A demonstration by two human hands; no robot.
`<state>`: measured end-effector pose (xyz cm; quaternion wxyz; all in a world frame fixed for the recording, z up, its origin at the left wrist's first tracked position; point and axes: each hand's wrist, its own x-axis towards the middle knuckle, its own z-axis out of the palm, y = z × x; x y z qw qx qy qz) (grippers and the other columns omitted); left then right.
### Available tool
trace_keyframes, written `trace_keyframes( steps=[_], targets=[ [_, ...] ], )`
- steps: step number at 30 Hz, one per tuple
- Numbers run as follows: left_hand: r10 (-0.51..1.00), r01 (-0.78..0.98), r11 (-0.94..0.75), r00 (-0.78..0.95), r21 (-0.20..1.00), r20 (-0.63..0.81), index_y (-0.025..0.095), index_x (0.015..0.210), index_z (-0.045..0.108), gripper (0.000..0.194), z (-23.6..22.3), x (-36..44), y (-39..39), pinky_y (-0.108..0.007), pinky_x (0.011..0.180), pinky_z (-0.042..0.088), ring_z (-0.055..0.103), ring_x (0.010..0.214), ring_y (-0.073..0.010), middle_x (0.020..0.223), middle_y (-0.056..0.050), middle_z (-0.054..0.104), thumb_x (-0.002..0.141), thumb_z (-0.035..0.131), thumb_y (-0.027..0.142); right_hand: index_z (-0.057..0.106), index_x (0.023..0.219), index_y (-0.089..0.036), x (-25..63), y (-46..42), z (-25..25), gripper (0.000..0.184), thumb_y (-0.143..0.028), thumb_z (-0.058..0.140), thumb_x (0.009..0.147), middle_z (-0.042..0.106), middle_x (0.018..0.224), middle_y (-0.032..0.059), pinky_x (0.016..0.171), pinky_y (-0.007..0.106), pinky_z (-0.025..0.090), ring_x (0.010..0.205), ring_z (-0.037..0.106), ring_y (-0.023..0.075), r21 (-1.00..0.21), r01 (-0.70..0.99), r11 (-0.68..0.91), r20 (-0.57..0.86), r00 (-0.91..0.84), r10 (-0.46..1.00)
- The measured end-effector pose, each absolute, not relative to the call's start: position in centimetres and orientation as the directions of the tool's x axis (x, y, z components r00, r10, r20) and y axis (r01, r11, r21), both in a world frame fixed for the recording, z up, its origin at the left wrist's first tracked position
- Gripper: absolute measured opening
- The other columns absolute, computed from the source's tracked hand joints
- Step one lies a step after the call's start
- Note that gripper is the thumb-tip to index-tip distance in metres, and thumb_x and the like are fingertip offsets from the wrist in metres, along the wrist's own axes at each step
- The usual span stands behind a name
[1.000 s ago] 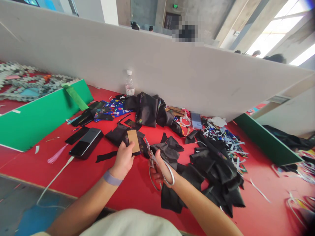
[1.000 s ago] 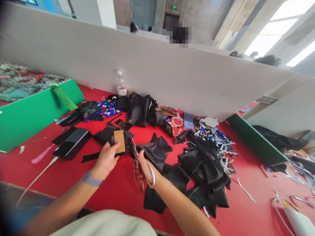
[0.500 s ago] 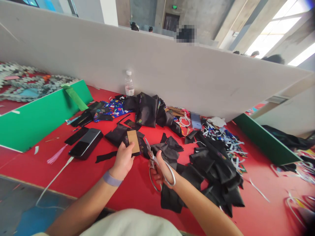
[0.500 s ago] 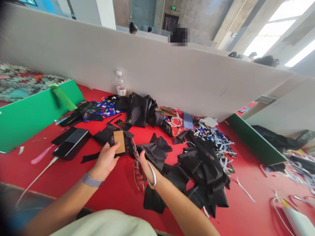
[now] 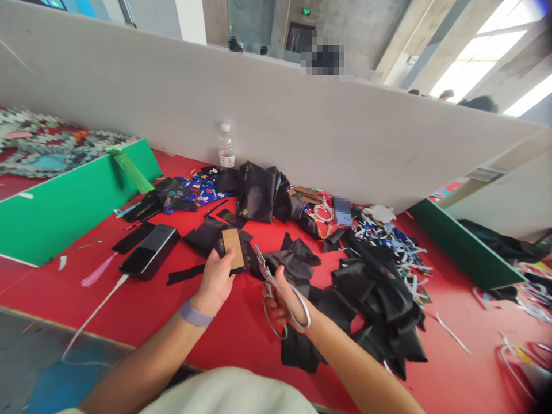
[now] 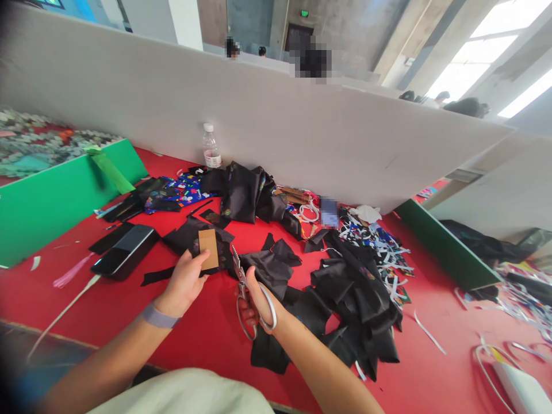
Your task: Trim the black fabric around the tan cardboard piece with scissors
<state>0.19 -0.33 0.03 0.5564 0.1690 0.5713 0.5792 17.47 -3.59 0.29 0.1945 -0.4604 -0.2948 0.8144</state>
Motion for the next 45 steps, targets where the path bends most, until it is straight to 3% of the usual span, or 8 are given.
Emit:
trace_keyframes(
  steps=[15, 26, 34, 45],
  targets=[
    [0.843, -0.436, 0.281, -0.313, 0.855, -0.437, 0.030, 0.097, 0.060, 0.029, 0.7, 0.4, -0.6, -0.026, 0.065, 0.045, 0.063, 0.085, -0.0171, 0.102, 0.000, 0.067, 0.069, 0.063, 0.024, 0.044, 0.077, -0.022, 17.2, -3.6, 0.1, 0.070, -0.089, 0.026, 0.071, 0.030, 0.056, -0.0066, 0.039, 0.021, 0.006, 0.042, 0.016, 0.0052, -0.678, -0.004, -0.735, -0.647, -0.472, 0.599],
    [0.813, -0.411, 0.309, -0.354, 0.858, -0.462, 0.029, 0.089, 0.058, 0.020, 1.1, 0.6, -0.8, -0.031, 0.071, 0.048, 0.063, 0.090, -0.0190, 0.102, 0.000, 0.066, 0.070, 0.063, 0.023, 0.045, 0.074, -0.021, 17.1, -3.6, 0.0, 0.068, -0.087, 0.030, 0.072, 0.032, 0.053, -0.0063, 0.038, 0.020, 0.007, 0.040, 0.017, 0.0046, -0.709, 0.035, -0.705, -0.653, -0.411, 0.636],
    [0.816, -0.410, 0.306, -0.352, 0.859, -0.459, 0.029, 0.091, 0.059, 0.022, 1.3, 0.7, -0.9, -0.032, 0.073, 0.048, 0.063, 0.090, -0.0195, 0.101, 0.000, 0.067, 0.071, 0.063, 0.023, 0.045, 0.076, -0.022, 17.3, -3.5, 0.3, 0.070, -0.089, 0.027, 0.071, 0.031, 0.056, -0.0062, 0.038, 0.020, 0.007, 0.041, 0.016, 0.0051, -0.699, 0.008, -0.715, -0.634, -0.471, 0.614],
    [0.818, -0.421, 0.314, -0.335, 0.851, -0.467, 0.029, 0.097, 0.059, 0.023, 1.5, 0.8, -1.0, -0.027, 0.066, 0.044, 0.063, 0.092, -0.0185, 0.107, -0.001, 0.067, 0.075, 0.059, 0.022, 0.045, 0.076, -0.021, 17.1, -3.6, 0.0, 0.068, -0.087, 0.030, 0.073, 0.032, 0.054, -0.0066, 0.038, 0.018, 0.006, 0.040, 0.016, 0.0043, -0.706, 0.004, -0.708, -0.634, -0.449, 0.630]
  ],
)
